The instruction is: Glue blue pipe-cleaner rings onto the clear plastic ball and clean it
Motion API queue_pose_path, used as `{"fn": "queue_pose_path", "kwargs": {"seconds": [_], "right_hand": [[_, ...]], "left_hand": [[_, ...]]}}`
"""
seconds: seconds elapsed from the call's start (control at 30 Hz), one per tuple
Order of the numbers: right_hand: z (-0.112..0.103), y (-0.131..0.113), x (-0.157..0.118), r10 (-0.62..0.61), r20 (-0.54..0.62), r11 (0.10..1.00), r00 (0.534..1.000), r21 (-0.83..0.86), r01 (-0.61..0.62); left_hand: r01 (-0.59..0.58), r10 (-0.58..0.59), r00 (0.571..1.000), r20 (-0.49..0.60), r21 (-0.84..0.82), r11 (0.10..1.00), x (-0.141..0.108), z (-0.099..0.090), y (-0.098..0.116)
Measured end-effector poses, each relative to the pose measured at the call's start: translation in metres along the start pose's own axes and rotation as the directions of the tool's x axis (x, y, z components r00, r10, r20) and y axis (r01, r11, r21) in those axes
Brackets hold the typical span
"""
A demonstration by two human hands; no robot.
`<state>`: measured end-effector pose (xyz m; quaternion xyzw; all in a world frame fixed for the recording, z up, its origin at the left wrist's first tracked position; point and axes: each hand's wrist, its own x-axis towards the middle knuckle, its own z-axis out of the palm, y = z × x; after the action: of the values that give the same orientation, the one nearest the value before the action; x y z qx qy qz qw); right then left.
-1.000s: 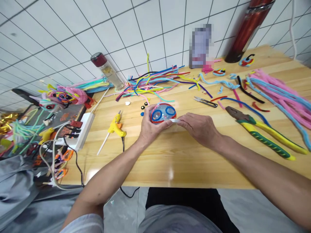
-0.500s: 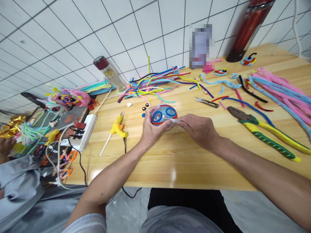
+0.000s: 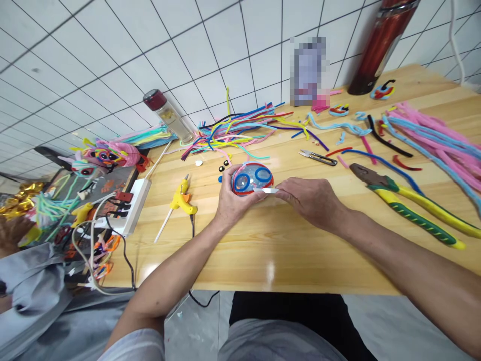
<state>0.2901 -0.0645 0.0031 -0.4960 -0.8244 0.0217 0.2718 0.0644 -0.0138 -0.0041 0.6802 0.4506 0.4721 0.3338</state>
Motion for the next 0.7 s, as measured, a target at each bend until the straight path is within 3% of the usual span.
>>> {"fn": "queue_pose_path", "kwargs": {"seconds": [0.7], "right_hand": [[0.011,-0.017,-0.006,0.108,-0.113,0.994,0.988,0.015,-0.107]], "left_hand": [[0.046,-0.046,0.999,-0.018,-0.006,0.999,-0.003,0.001,0.008]]}}
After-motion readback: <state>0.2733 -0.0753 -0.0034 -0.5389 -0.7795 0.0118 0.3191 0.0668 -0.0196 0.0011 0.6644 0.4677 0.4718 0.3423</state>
